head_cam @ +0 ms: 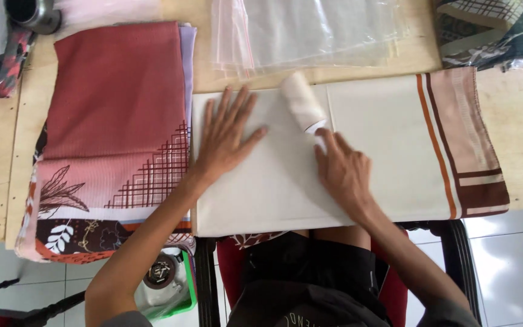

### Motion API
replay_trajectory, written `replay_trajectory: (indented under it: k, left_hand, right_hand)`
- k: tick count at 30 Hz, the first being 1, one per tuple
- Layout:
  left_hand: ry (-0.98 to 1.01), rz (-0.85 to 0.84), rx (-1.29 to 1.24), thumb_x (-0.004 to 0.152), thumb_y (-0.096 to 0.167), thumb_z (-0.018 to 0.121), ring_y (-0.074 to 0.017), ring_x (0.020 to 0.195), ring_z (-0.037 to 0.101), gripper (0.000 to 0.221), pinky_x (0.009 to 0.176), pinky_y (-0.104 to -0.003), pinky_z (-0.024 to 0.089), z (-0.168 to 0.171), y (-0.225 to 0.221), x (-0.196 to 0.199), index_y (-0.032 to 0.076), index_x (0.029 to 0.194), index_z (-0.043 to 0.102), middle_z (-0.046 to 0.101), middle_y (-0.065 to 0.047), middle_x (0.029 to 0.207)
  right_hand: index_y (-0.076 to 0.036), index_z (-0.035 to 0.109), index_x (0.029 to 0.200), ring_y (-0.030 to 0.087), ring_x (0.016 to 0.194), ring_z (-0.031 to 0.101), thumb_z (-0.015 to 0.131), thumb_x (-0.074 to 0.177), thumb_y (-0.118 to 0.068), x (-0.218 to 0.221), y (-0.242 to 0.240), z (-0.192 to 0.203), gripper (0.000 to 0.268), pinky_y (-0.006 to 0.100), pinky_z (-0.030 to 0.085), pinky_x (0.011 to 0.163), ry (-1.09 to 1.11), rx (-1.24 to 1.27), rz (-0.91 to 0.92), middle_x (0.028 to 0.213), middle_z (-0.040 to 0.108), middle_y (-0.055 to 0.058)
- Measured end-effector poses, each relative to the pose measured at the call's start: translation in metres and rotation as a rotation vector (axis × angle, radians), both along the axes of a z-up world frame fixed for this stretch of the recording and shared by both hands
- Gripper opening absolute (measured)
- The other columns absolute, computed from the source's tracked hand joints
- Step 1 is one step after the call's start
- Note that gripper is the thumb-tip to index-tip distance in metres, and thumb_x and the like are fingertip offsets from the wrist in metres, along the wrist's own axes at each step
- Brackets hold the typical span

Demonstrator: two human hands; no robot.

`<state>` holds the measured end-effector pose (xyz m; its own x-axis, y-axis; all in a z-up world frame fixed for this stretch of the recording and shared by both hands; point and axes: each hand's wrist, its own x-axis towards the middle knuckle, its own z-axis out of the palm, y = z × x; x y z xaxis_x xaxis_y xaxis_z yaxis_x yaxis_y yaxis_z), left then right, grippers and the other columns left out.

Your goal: Using a lint roller to clean a piece of fabric and then folding it on a table.

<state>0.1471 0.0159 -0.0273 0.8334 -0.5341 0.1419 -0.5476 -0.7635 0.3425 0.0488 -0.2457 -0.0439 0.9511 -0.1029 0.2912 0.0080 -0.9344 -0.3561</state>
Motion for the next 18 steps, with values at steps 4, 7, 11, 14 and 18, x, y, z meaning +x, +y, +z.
replay_trajectory:
  k: [4, 7, 11, 14, 18]
  left_hand:
    - [-0.074, 0.07, 0.039, 0.104, 0.059, 0.048, -0.0372, 0.156, 0.02, 0.073, 0.121, -0.064, 0.014, -0.005, 0.016, 0.004, 0.016, 0.163, 0.036, 0.028, -0.009, 0.17]
    - [-0.069, 0.076, 0.022, 0.105, 0.061, 0.045, -0.0372, 0.156, 0.021, 0.074, 0.121, -0.064, 0.014, -0.007, 0.016, 0.004, 0.016, 0.162, 0.037, 0.028, -0.008, 0.17]
    - [-0.08, 0.076, 0.019, 0.104, 0.059, 0.049, -0.0386, 0.156, 0.021, 0.074, 0.12, -0.066, 0.015, -0.007, 0.016, 0.004, 0.015, 0.163, 0.037, 0.027, -0.009, 0.17]
    - [-0.087, 0.089, 0.041, 0.104, 0.059, 0.048, -0.0389, 0.156, 0.02, 0.074, 0.12, -0.066, 0.015, -0.006, 0.016, 0.002, 0.015, 0.163, 0.035, 0.025, -0.009, 0.171]
    - [-0.05, 0.077, 0.04, 0.105, 0.057, 0.046, -0.0399, 0.157, 0.017, 0.074, 0.12, -0.067, 0.013, -0.001, 0.016, 0.002, 0.013, 0.163, 0.033, 0.023, -0.011, 0.172]
  right_hand:
    - [-0.032, 0.055, 0.132, 0.043, 0.07, 0.074, 0.063, 0.101, -0.036, 0.012, -0.057, -0.027, 0.032, 0.055, 0.059, 0.067, -0.014, -0.195, -0.125, 0.096, 0.077, 0.007]
    - [-0.025, 0.058, 0.128, 0.03, 0.067, 0.077, 0.063, 0.108, -0.038, 0.015, -0.129, -0.043, 0.024, 0.043, 0.06, 0.061, -0.047, -0.537, -0.244, 0.078, 0.074, 0.003]
    - [-0.026, 0.054, 0.129, 0.045, 0.074, 0.075, 0.062, 0.11, -0.035, 0.006, -0.18, -0.022, 0.023, 0.059, 0.057, 0.068, -0.044, -0.288, -0.358, 0.08, 0.071, 0.017]
    - [-0.018, 0.049, 0.13, 0.051, 0.077, 0.073, 0.064, 0.107, -0.017, -0.003, -0.192, -0.011, 0.027, 0.059, 0.054, 0.071, -0.079, -0.187, -0.332, 0.086, 0.072, 0.026]
    - [-0.014, 0.046, 0.129, 0.054, 0.079, 0.071, 0.065, 0.106, -0.003, 0.002, -0.156, 0.005, 0.032, 0.061, 0.051, 0.071, -0.271, 0.085, -0.228, 0.089, 0.071, 0.029]
